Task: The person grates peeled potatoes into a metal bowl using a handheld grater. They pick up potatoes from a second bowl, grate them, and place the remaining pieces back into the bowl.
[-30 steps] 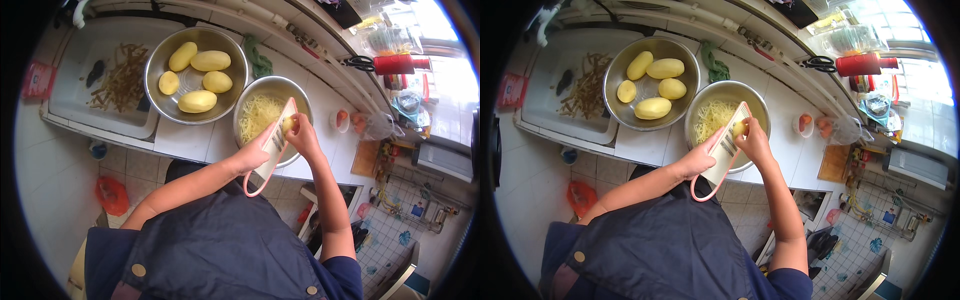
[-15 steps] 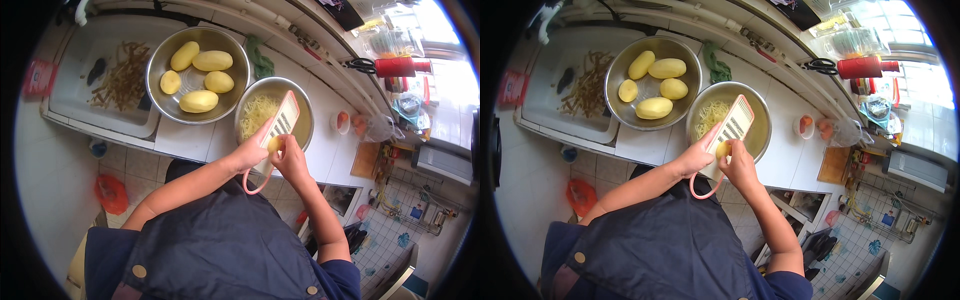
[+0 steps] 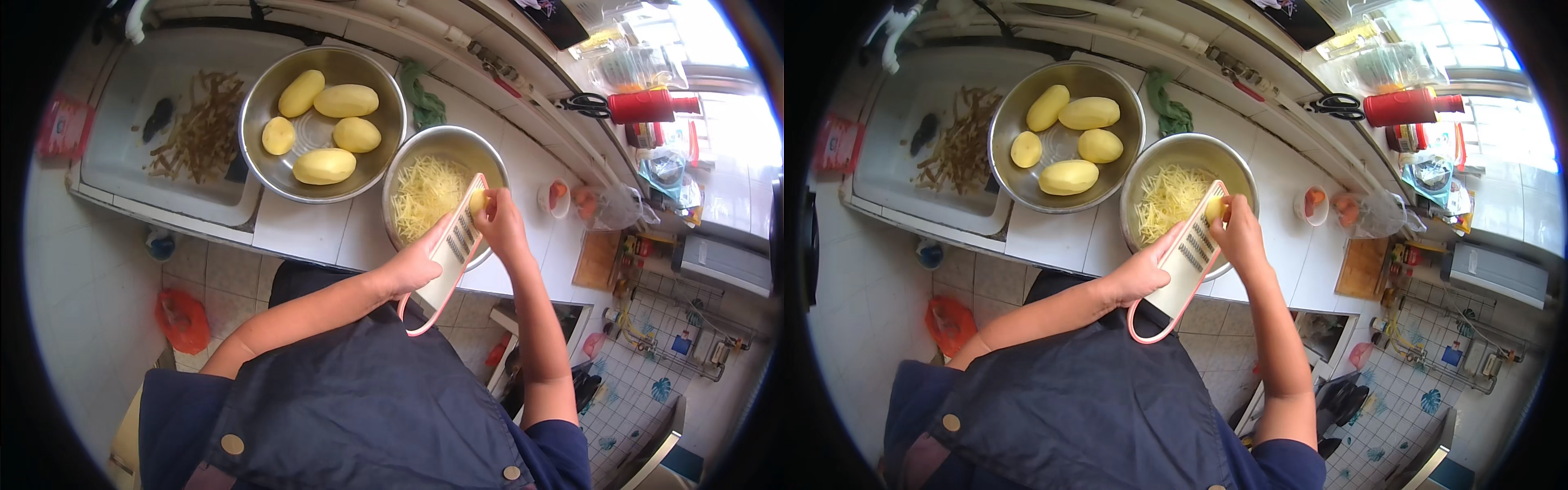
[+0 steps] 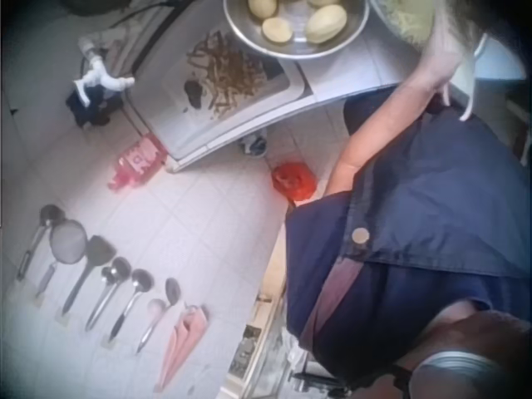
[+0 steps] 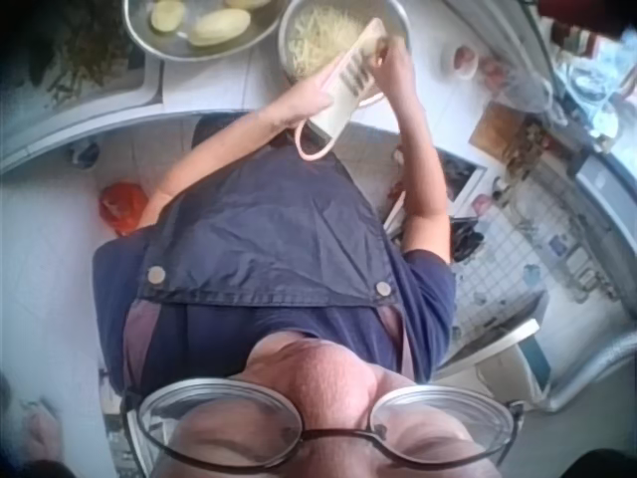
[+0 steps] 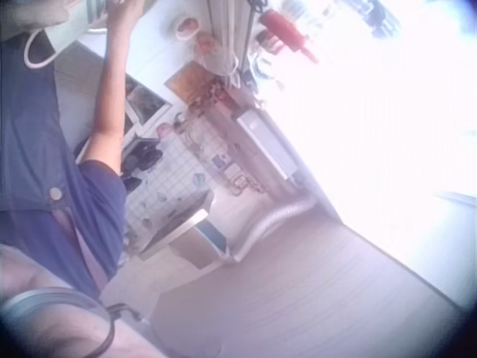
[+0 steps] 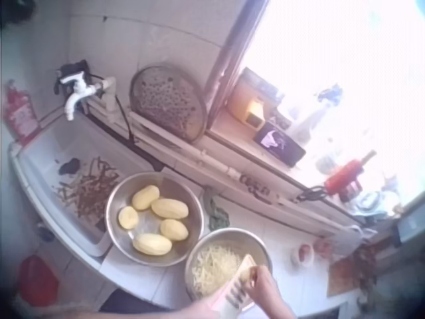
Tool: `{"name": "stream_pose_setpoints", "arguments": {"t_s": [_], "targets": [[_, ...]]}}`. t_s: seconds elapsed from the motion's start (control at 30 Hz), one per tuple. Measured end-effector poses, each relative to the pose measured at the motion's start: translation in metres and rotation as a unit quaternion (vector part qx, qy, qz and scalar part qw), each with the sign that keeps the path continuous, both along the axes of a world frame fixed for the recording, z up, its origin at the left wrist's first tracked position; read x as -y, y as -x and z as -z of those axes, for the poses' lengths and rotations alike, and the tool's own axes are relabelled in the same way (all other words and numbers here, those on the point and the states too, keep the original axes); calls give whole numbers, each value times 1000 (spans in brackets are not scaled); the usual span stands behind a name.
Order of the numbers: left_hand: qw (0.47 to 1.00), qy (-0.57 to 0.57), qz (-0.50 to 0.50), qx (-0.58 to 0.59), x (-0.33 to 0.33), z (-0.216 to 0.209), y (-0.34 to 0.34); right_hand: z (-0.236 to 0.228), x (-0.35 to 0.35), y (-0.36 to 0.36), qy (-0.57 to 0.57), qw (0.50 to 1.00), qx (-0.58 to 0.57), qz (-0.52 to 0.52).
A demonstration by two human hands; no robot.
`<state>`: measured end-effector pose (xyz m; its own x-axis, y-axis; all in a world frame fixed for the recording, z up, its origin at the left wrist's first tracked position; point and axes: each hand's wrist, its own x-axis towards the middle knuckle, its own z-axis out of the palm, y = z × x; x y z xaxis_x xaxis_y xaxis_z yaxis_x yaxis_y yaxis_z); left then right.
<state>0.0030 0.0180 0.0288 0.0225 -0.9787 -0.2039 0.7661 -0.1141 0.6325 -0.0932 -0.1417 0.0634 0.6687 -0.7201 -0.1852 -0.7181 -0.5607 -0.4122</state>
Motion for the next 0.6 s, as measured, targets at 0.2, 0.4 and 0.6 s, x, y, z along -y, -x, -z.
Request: {"name": "stream_pose_setpoints", "arguments": {"t_s": [0.2,0.4,0.6], "targets": [[999,-36,16,-26,4,-7,-6,6,15,1,-87,995,35,15],[1000,-28,-9,4,6,5,-4,17,15,8,-171,972,133,90],[989,-5,-29,143,8,17,4,8,8,-7,-144,970,118,156]]}}
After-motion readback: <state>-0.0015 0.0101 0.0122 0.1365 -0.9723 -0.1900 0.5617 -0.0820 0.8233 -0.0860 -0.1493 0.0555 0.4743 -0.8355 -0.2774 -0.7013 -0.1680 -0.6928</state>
